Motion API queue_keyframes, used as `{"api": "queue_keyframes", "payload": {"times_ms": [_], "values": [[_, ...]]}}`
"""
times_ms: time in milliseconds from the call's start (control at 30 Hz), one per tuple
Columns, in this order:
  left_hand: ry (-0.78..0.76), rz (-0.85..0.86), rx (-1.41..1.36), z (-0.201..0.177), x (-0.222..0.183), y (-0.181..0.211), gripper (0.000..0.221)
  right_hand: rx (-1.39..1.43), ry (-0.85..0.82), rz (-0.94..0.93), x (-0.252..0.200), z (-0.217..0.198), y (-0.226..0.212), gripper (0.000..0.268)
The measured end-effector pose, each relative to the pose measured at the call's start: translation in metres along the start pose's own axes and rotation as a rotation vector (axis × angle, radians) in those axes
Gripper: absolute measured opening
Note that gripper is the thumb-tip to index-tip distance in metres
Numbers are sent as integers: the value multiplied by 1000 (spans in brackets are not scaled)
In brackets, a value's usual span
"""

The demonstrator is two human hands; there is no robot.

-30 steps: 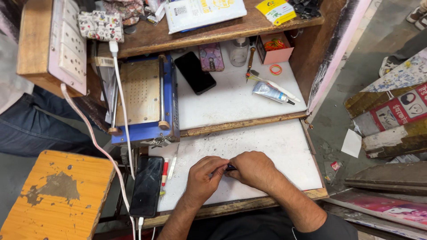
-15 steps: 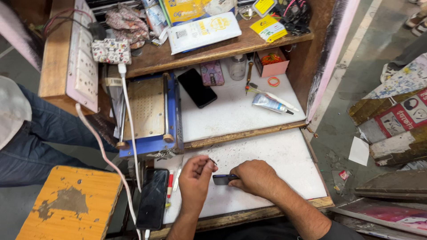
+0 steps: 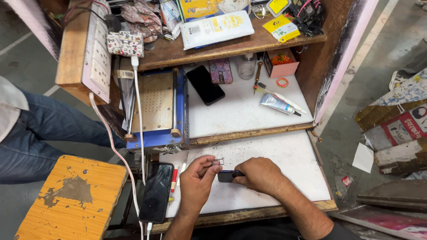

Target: The person disassembles and reassembles smartphones on a workbench. They remove back covers, handle internal components, and apply adhesive to the phone frame. The person also handles a phone case and other tools during the process.

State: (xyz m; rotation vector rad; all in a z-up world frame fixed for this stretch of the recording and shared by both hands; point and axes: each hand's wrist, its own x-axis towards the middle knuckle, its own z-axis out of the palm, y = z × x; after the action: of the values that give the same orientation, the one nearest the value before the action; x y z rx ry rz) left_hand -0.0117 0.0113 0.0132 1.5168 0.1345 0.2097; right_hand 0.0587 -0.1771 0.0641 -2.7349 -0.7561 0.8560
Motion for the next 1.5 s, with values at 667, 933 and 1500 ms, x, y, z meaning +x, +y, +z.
{"api": "queue_keyframes", "payload": {"times_ms": [667, 933, 1500], "values": [[-203, 657, 811, 17, 10, 5, 17, -39, 28, -23, 9, 14, 11, 38], [-182, 736, 765, 17, 15, 2, 11, -38, 43, -43, 9, 12, 11, 37], [-311, 733, 796, 11, 13, 8, 23, -34, 22, -18, 11, 13, 9, 36]]}}
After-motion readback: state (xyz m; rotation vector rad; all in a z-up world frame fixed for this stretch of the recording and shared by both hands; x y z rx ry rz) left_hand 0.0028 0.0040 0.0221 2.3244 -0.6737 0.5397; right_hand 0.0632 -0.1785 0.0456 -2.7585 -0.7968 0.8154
